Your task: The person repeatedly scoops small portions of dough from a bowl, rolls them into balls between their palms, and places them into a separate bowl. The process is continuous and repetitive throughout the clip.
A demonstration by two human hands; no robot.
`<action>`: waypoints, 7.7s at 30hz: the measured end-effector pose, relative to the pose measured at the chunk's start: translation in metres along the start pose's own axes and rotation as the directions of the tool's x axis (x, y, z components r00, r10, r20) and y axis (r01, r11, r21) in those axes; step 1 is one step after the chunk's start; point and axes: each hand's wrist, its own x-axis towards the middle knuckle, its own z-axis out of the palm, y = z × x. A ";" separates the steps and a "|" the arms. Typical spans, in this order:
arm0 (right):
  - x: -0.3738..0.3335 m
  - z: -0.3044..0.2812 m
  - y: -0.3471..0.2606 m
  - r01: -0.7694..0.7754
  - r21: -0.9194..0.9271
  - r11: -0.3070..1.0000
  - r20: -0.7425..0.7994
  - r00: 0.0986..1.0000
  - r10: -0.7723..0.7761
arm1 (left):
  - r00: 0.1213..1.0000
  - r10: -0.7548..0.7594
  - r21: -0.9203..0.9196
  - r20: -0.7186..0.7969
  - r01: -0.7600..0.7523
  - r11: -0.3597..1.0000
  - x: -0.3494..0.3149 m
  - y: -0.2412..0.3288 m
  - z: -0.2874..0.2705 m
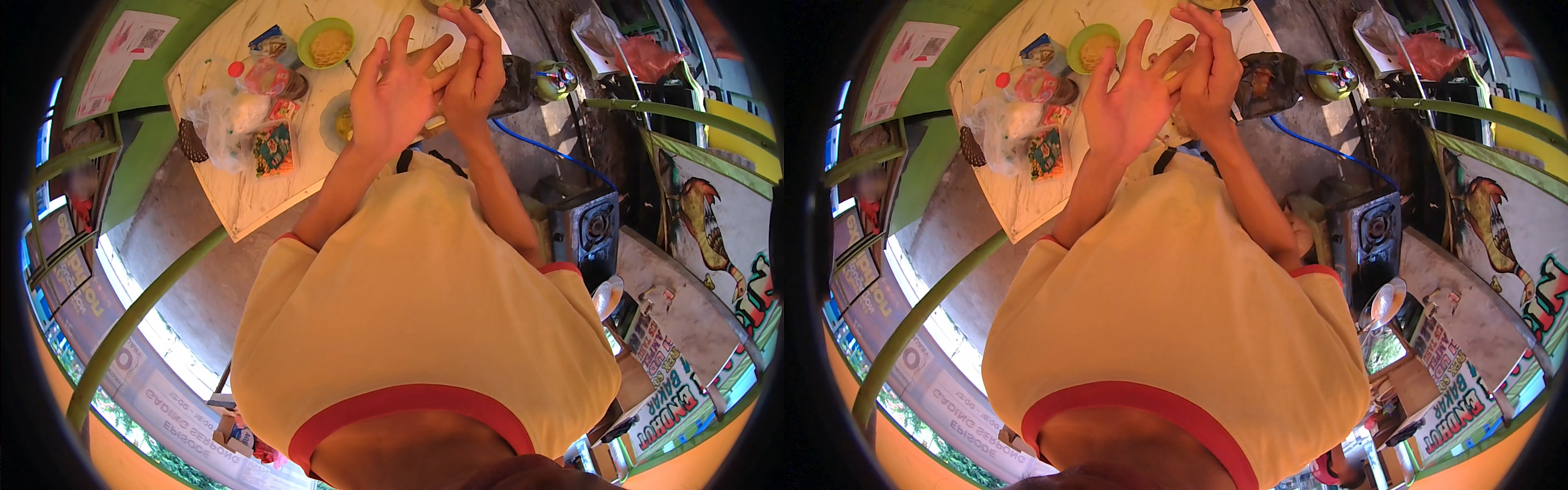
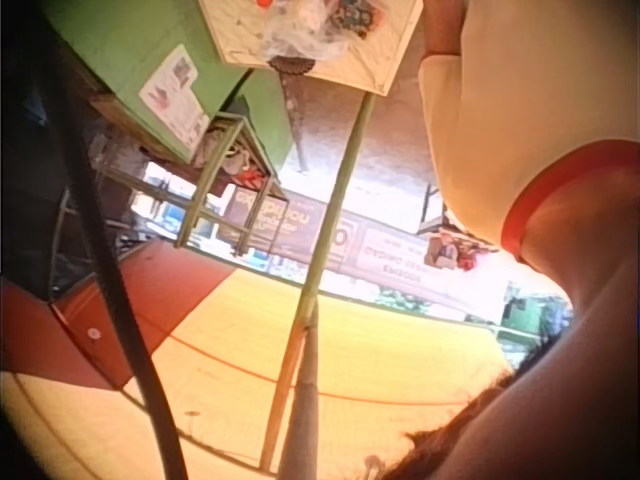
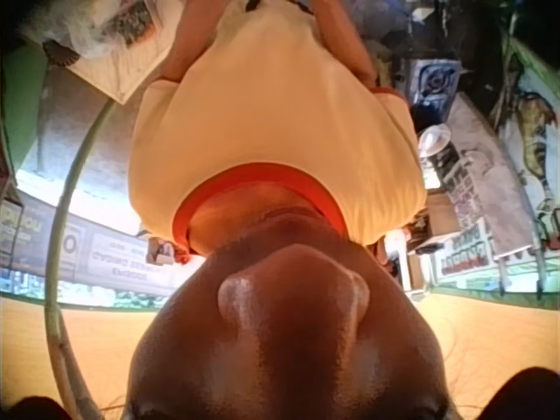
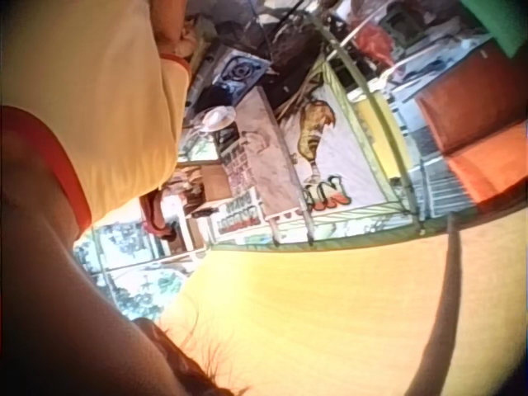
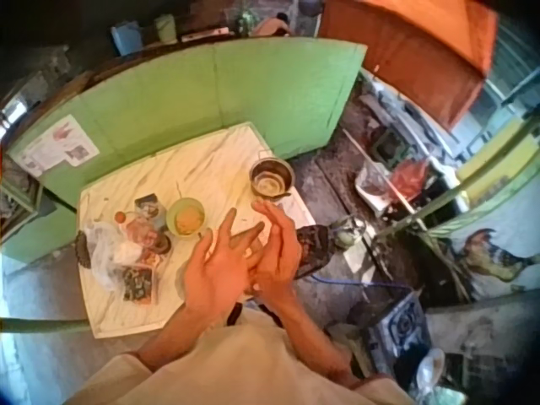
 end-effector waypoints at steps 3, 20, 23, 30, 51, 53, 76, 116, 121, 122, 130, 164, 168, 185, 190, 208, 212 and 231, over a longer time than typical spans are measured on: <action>0.003 -0.005 0.002 -0.361 0.566 0.741 0.011 0.902 0.431 | 0.998 0.056 0.010 -0.034 -0.056 0.998 0.001 -0.002 -0.006; -0.020 0.004 -0.015 -0.336 0.108 0.936 0.201 0.929 0.311 | 0.969 -0.091 -0.128 -0.229 0.063 0.990 0.002 -0.027 -0.044; -0.035 -0.005 -0.013 -0.005 -0.130 0.991 0.303 0.952 0.045 | 0.957 -0.154 -0.225 -0.247 0.098 0.969 0.000 -0.032 -0.037; -0.035 -0.014 -0.011 0.015 0.007 1.000 0.091 0.996 -0.016 | 0.941 -0.200 0.020 -0.273 0.213 0.977 -0.010 -0.048 -0.070; -0.158 0.020 0.040 -0.735 0.121 0.667 0.284 0.669 0.686 | 0.972 -0.232 -0.570 -0.042 0.168 0.804 -0.084 -0.067 -0.171; -0.166 0.024 0.050 -0.818 0.412 0.401 0.232 0.520 0.822 | 0.779 -0.351 -0.307 -0.520 0.213 0.927 -0.099 -0.049 -0.130; -0.135 0.096 -0.102 -0.321 0.409 0.854 0.393 0.907 0.153 | 0.872 0.398 0.523 -0.286 -0.207 0.827 -0.138 0.016 -0.047; -0.123 0.116 -0.169 -0.166 0.553 0.817 0.205 0.977 0.059 | 0.734 0.664 0.726 0.142 -0.533 0.434 -0.167 0.067 0.029; -0.102 0.120 -0.184 -0.076 0.668 0.740 0.033 0.997 0.072 | 0.778 0.612 0.737 0.138 -0.493 0.461 -0.170 0.066 0.021; -0.105 0.117 -0.168 -0.074 0.581 0.811 0.085 0.996 0.030 | 0.784 0.604 0.734 0.143 -0.493 0.466 -0.171 0.065 0.019; -0.123 0.112 -0.188 -0.119 0.509 0.852 0.132 0.989 0.059 | 0.801 0.581 0.712 0.140 -0.490 0.503 -0.174 0.058 0.010; -0.108 0.076 -0.153 0.048 0.360 0.932 0.412 0.888 -0.205 | 0.931 0.347 -0.150 -0.110 -0.361 0.920 -0.166 0.065 -0.010; -0.103 0.060 -0.147 0.107 0.276 0.955 0.603 0.754 -0.258 | 0.962 0.272 -0.137 -0.035 -0.275 0.952 -0.163 0.072 -0.029; -0.137 0.073 -0.049 -0.752 0.625 -0.209 0.695 0.415 0.587 | 0.851 -0.001 -0.069 -0.526 -0.041 0.997 -0.162 0.047 -0.095; -0.131 0.069 -0.044 -0.712 0.644 -0.280 0.694 0.390 0.606 | 0.856 -0.055 -0.057 -0.515 0.030 0.998 -0.173 0.047 -0.114; -0.112 0.059 -0.047 -0.839 0.530 0.122 0.544 0.446 0.710 | 0.869 -0.061 -0.087 -0.491 0.020 0.996 -0.170 0.048 -0.117; -0.107 0.057 -0.058 -0.858 0.463 0.224 0.537 0.472 0.699 | 0.867 -0.059 -0.085 -0.495 0.019 0.996 -0.172 0.047 -0.119; -0.107 0.051 -0.045 -0.690 0.612 -0.386 0.788 0.496 0.365 | 0.886 -0.101 -0.112 -0.453 0.057 0.992 -0.168 0.035 -0.114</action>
